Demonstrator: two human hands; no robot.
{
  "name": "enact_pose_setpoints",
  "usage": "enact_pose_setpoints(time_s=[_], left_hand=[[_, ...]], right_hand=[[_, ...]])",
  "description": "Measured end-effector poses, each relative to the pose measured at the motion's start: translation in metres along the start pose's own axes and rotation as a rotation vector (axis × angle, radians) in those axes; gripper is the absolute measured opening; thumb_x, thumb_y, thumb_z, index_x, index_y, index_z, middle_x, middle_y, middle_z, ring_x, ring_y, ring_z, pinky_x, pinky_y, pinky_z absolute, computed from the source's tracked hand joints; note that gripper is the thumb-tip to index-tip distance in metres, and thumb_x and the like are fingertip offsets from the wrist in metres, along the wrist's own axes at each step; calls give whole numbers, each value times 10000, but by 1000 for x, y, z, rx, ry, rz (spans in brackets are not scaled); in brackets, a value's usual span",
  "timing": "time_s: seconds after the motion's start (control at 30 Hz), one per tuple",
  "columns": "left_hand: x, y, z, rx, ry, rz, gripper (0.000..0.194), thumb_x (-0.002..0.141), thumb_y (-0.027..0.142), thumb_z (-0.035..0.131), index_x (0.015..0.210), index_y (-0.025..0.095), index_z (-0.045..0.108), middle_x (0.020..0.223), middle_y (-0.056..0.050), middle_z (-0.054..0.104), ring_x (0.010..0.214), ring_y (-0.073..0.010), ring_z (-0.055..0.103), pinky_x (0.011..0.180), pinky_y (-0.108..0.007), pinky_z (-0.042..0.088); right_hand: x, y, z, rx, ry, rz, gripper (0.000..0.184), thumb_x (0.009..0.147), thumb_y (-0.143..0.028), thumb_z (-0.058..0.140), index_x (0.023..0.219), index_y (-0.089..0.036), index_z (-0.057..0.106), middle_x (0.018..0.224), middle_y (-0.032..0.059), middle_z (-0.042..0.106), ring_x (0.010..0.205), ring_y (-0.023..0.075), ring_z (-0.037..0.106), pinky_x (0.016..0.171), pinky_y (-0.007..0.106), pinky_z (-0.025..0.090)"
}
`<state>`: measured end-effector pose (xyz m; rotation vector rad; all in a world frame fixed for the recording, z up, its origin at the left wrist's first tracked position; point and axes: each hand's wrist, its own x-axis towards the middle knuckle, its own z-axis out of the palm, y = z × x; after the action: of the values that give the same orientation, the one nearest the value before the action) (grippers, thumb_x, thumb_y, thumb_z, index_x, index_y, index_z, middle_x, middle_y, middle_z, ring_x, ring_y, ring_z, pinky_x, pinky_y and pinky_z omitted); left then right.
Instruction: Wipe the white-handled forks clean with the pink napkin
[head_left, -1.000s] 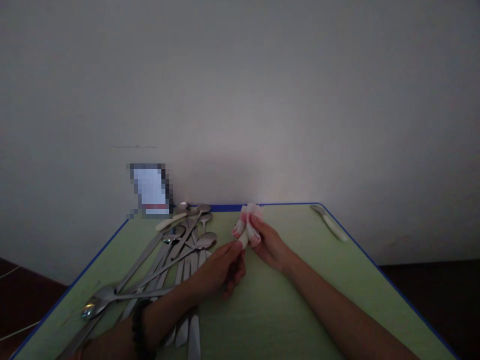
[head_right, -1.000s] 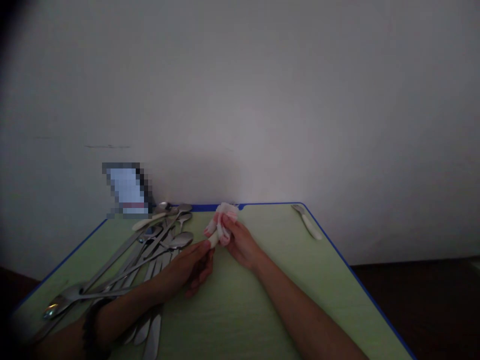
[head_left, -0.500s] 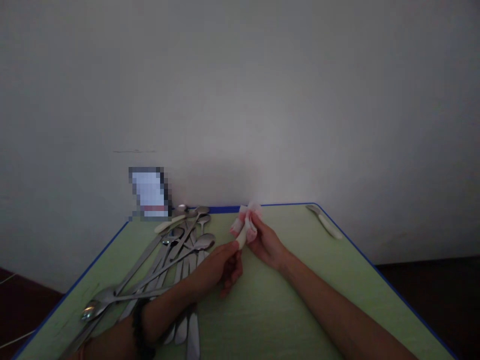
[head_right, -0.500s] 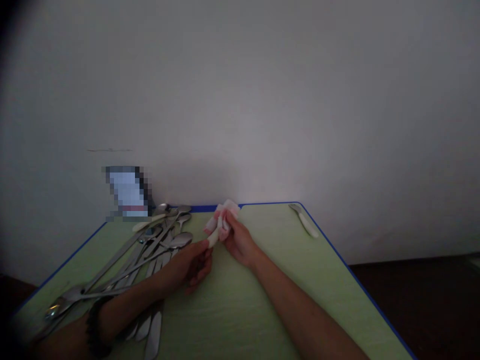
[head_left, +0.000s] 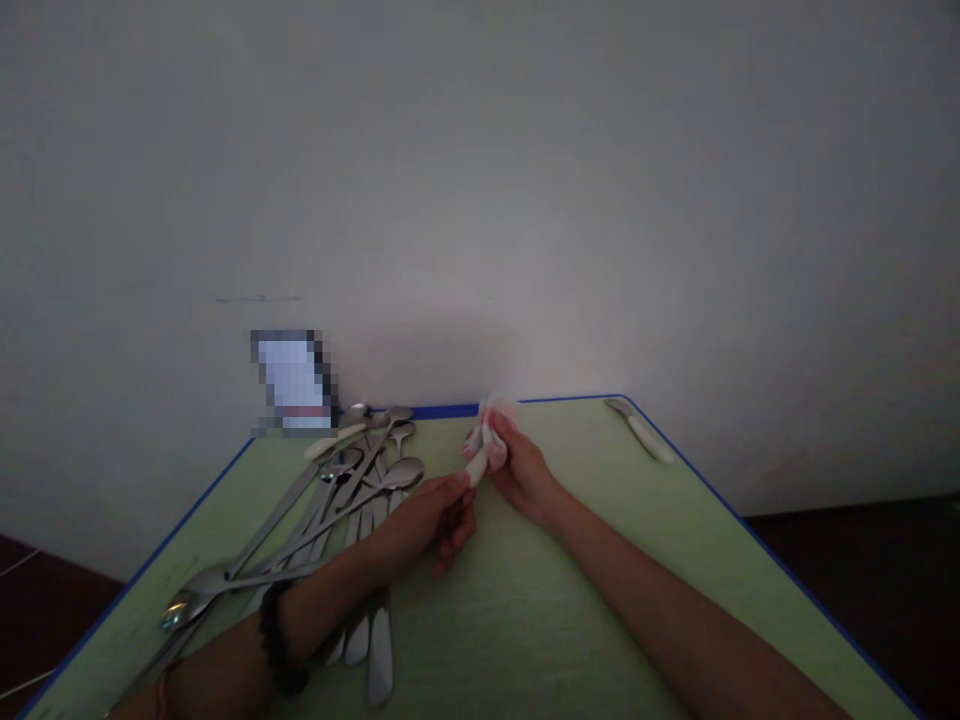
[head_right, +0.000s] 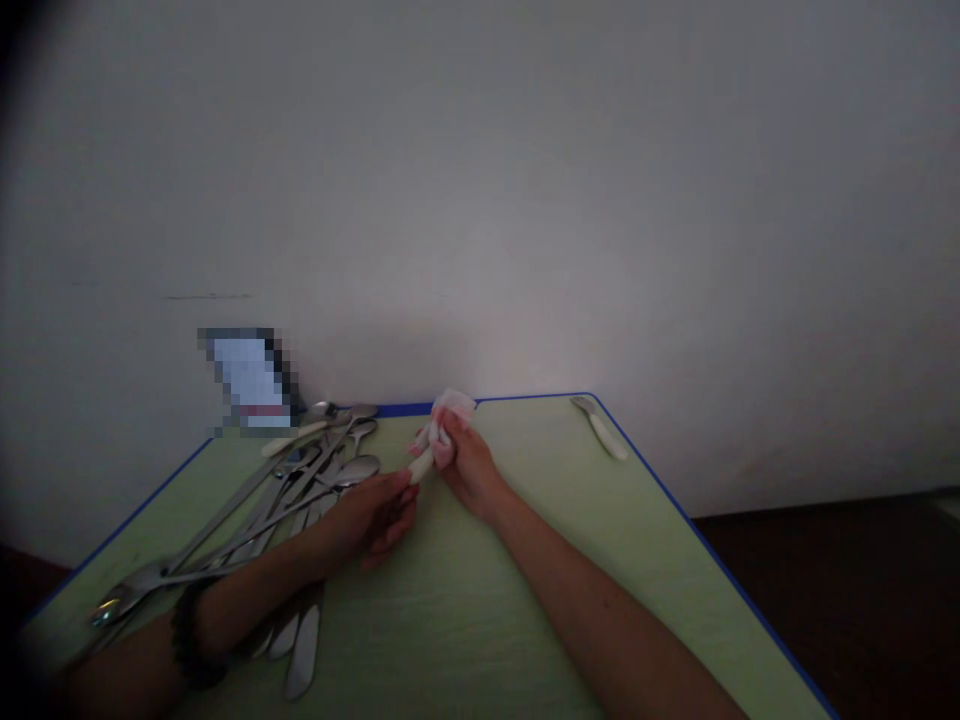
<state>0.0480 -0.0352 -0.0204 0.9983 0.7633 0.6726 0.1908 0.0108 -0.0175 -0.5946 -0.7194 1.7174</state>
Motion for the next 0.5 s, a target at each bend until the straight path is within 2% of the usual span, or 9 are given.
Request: enact_pose_setpoints(time_s=[0.13,0.3,0.4,0.5], left_hand=[[-2,4,4,-22,59,-15,389,771,551,536,660,203,404,413,79,434,278,-55,301,234,-156,274],[-4,8,10,-13,142,-14,387,774,537,542,645,202,399,401,92,408,277,-48,286,230,-143,240],[-5,10,14,31,221,-6,386,762,521,550,618,205,382,387,98,386,273,-43,264,228,-139,220],[-6,10,16,37,253,12,377,758,499,544,595,205,372,380,98,375,275,-40,246,229,-138,213]], right_hand=[[-4,2,1,-98,-19,-58,337,698,-490,693,775,-176,597,650,-15,634,604,110,573,629,228,440],[-4,7,-1,-228,-27,-91,388,710,-560,639,762,-179,591,643,-3,622,632,129,567,659,256,429],[-3,10,-2,-352,66,-194,408,737,-598,577,732,-190,563,647,-3,598,621,136,552,627,264,424],[-5,11,-2,-442,181,-284,391,743,-595,562,764,-205,533,671,-12,565,605,138,538,587,270,423]])
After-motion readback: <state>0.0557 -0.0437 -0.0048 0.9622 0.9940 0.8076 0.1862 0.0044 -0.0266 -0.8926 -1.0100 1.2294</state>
